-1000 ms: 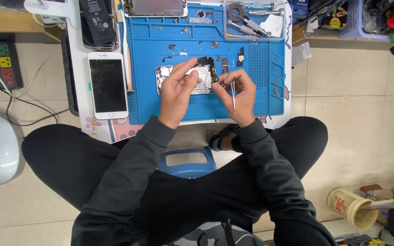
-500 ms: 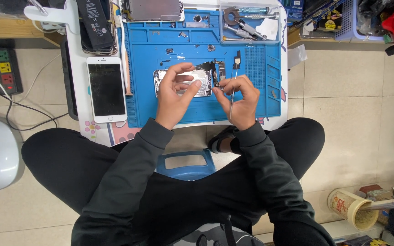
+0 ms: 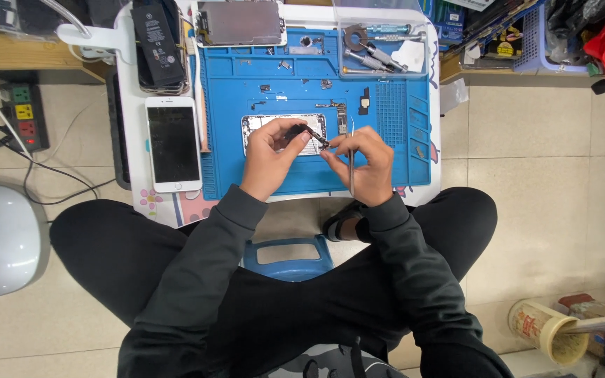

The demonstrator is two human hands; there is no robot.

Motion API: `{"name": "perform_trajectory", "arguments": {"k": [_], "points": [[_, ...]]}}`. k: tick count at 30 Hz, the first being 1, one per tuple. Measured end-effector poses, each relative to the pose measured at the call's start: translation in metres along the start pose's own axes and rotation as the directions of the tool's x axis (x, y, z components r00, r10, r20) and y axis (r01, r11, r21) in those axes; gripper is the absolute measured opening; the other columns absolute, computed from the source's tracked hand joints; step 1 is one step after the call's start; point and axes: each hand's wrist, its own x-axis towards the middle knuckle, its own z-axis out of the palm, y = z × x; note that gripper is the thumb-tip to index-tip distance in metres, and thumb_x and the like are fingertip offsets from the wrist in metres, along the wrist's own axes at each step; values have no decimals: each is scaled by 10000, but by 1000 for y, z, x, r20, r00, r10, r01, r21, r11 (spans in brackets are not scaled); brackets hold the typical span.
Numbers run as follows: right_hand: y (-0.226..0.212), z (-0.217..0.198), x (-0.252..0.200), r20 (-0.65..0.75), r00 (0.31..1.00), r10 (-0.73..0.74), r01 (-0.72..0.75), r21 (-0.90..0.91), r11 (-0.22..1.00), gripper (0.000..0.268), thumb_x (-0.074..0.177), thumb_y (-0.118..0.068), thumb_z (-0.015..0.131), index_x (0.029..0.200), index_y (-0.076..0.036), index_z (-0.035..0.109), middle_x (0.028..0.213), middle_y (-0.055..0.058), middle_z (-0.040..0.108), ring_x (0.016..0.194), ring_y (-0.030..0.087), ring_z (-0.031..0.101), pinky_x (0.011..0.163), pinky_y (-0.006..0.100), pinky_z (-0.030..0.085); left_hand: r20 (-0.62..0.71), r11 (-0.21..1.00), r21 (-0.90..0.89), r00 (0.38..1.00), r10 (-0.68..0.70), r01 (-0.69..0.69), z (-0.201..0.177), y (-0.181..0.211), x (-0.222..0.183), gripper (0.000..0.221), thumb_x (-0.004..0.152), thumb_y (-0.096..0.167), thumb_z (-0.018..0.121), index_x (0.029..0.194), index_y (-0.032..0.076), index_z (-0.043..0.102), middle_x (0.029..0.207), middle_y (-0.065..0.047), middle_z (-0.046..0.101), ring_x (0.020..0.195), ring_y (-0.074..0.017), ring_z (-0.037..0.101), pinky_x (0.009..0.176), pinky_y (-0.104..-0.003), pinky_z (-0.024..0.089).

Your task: A person is repairing a mobile phone by manipulating internal components with tools like tweezers and a screwdriver.

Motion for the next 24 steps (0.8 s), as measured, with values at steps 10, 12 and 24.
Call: {"name": "perform_trajectory", "arguments": {"k": [10,12,24], "points": [[-10,-8,6,-50,993,104,-105,-14,994,187,976,-140,816,971,-115,631,1143,115,793,803,222,722,621,325,608,-133,917,390,980,146,-84,-59,66,29,158,909,67,813,1033,164,830,913,-62,812,850,-211,773,786,-335,610],[-11,-12,7,-98,990,106,-109,-31,994,141,1016,-129,774,977,-105,640,1120,117,794,795,204,726,600,320,599,-199,738,669,936,290,-87,-91,70,50,135,945,119,807,1064,181,823,929,-51,803,847,-226,761,785,-353,572],[0,-16,2,-94,988,119,-123,-40,992,170,986,-134,807,982,-61,653,1182,199,779,791,256,728,597,354,593,112,329,934,989,100,-139,-131,48,121,171,982,146,764,1138,172,828,1034,-106,811,969,-366,773,865,-496,583]]}}
